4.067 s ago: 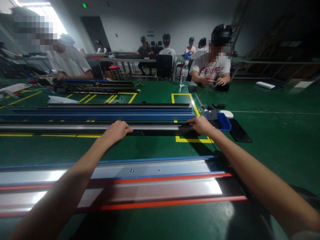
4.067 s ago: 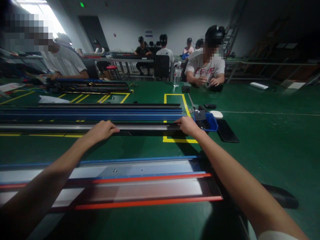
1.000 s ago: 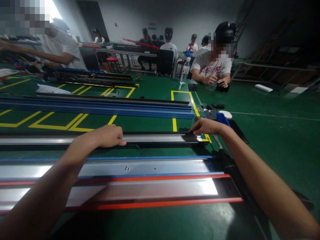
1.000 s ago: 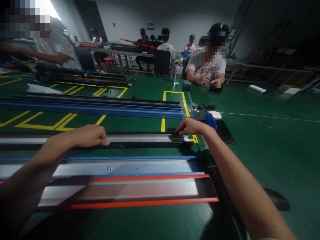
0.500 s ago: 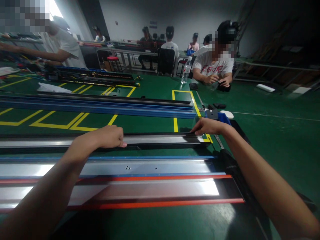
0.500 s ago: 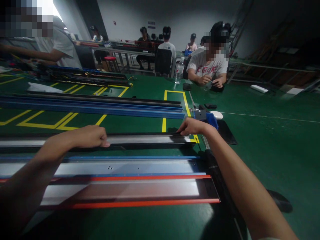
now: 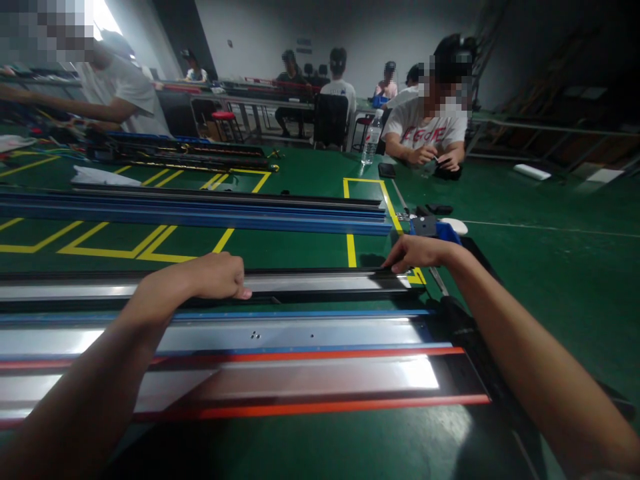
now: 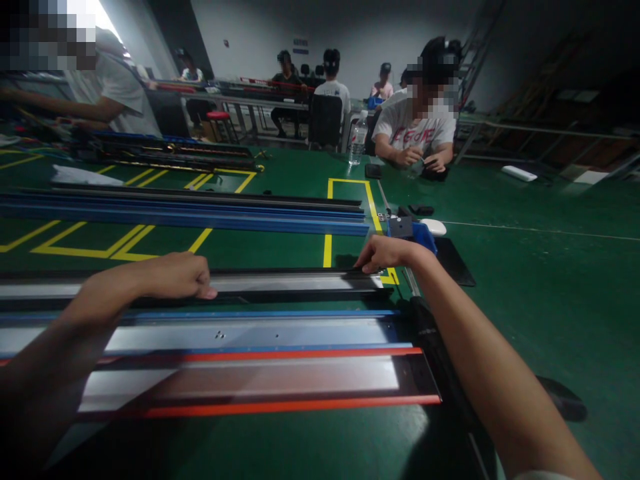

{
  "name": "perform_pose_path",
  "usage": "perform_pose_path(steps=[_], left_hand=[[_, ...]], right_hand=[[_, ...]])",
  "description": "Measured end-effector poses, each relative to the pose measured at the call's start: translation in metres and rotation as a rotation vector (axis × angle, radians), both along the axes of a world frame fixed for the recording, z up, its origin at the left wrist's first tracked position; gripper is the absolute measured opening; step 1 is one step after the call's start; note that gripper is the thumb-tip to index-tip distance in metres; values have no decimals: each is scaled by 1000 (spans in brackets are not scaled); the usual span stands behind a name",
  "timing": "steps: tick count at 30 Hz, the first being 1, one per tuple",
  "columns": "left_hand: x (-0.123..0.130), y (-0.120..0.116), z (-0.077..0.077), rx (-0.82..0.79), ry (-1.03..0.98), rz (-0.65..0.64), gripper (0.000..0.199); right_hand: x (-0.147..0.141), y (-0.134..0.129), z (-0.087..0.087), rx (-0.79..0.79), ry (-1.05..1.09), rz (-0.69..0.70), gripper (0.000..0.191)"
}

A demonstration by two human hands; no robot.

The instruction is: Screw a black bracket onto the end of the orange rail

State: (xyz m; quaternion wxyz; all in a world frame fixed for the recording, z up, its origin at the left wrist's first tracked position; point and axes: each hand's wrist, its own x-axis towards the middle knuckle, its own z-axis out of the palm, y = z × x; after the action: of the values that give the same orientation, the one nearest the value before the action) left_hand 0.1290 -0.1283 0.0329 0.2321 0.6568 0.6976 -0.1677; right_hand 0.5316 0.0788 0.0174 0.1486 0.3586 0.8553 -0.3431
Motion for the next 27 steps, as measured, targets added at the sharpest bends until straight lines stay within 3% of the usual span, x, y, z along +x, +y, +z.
perform_pose_path(steps=[27], left_hand=[[-5,-8,-5,-92,-111,-103,30]], right_hand=[[1,-14,6,-147,-87,57,51]])
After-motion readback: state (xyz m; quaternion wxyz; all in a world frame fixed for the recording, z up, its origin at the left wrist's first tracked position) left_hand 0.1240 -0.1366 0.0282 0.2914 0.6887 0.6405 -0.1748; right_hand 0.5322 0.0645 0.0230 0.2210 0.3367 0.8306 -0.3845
